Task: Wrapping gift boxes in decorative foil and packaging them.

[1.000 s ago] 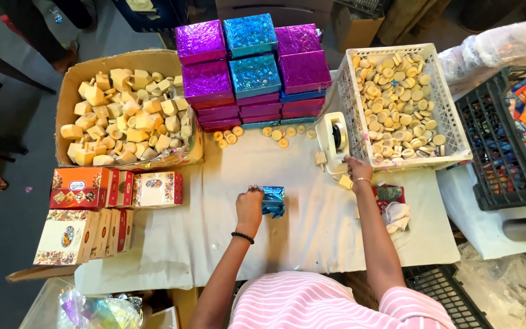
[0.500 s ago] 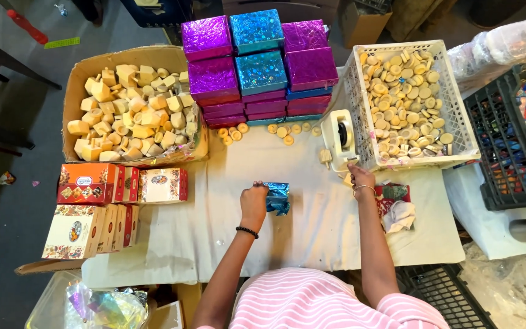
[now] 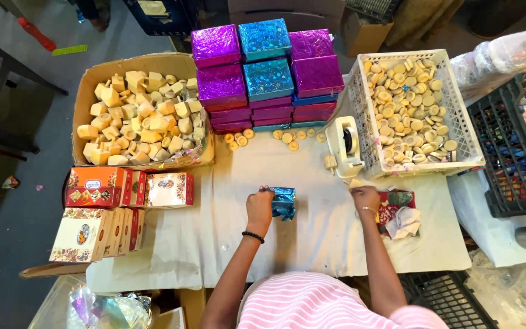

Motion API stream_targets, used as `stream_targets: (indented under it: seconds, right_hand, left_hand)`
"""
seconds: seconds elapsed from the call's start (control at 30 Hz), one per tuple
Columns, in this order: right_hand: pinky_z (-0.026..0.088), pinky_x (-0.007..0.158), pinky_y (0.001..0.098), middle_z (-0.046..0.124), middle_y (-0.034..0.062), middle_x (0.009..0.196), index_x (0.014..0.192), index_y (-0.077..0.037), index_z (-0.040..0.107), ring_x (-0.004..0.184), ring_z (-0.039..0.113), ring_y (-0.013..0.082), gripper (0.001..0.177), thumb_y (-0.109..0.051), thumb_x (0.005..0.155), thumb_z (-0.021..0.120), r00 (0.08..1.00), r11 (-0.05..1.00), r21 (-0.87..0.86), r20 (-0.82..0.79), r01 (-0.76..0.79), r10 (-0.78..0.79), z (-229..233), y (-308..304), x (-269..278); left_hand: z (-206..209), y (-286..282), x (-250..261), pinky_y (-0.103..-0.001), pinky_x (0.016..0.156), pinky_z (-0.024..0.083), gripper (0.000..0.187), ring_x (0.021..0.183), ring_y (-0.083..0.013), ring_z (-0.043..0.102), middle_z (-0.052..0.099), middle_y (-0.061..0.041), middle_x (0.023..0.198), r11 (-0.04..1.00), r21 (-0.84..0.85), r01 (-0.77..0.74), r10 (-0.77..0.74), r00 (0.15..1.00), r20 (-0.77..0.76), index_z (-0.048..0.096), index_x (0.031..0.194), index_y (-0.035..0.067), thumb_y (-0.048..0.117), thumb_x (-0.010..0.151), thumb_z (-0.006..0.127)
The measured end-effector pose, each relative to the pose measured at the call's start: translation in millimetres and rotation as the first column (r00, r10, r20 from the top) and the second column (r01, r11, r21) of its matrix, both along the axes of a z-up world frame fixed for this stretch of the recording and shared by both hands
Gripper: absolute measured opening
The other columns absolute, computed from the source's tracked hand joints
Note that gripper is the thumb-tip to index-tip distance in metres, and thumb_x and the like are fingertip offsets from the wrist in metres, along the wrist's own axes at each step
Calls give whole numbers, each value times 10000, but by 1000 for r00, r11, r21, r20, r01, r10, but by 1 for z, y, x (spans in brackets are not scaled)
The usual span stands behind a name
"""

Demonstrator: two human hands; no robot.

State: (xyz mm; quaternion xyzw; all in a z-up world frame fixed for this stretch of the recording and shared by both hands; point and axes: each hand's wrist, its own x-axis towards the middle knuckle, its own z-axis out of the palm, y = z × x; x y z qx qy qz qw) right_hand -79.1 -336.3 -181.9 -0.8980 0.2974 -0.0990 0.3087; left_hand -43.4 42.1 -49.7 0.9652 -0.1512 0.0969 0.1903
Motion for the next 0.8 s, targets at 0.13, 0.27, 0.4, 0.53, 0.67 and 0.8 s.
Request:
stream_targets:
  seconds: [0.13,0.27,0.4,0.53,0.67,0.8]
  right_hand:
    - [580,762,323,791,109,932,954,-110,830,791,749,209,185,-239,822,831,992,985,136,78,-108,98,30,34,-20]
    - [573,773,250,808,69,938,1011,-62,816,822,744,114,209,-198,852,820,977,847,489,128,-209,167,65,82,-19]
    - [582,789,235,798,39,939,1052,-27,795,852,746,90,228,-144,856,791,944,637,697,215,-329,251,98,128,-9]
    - [585,800,240,804,28,944,1107,-19,799,856,734,79,286,-135,846,808,921,602,704,215,-377,325,125,164,-11]
    - [547,762,245,794,51,825,1441,-144,554,776,657,62,707,-148,797,846,884,684,602,83,-412,460,164,195,-5]
    - [544,764,237,794,57,778,1585,-203,426,755,677,56,841,-236,837,808,915,760,537,62,-367,398,168,213,9]
  left_hand:
    - [2,0,0,-411,635,574,212,733,-298,722,714,-140,836,999,-40,35,-34,999,39,734,800,103,127,933,572]
    - [7,0,1,-401,648,575,212,728,-294,716,710,-133,845,999,1,42,-42,999,1,736,804,108,126,943,576]
    - [0,2,2,-398,657,574,196,724,-297,713,712,-138,866,999,32,43,-42,999,-30,745,829,117,121,941,584]
    - [8,5,-3,-399,654,568,163,780,-280,721,717,-130,885,997,16,81,-81,997,-10,741,844,110,88,899,589]
    - [9,6,-5,-407,683,560,145,874,-254,725,732,-111,921,995,15,101,-101,995,-6,736,857,104,68,862,596]
    - [-3,6,-5,-412,716,558,140,947,-239,726,745,-102,997,994,35,100,-99,995,-19,730,861,109,58,851,600]
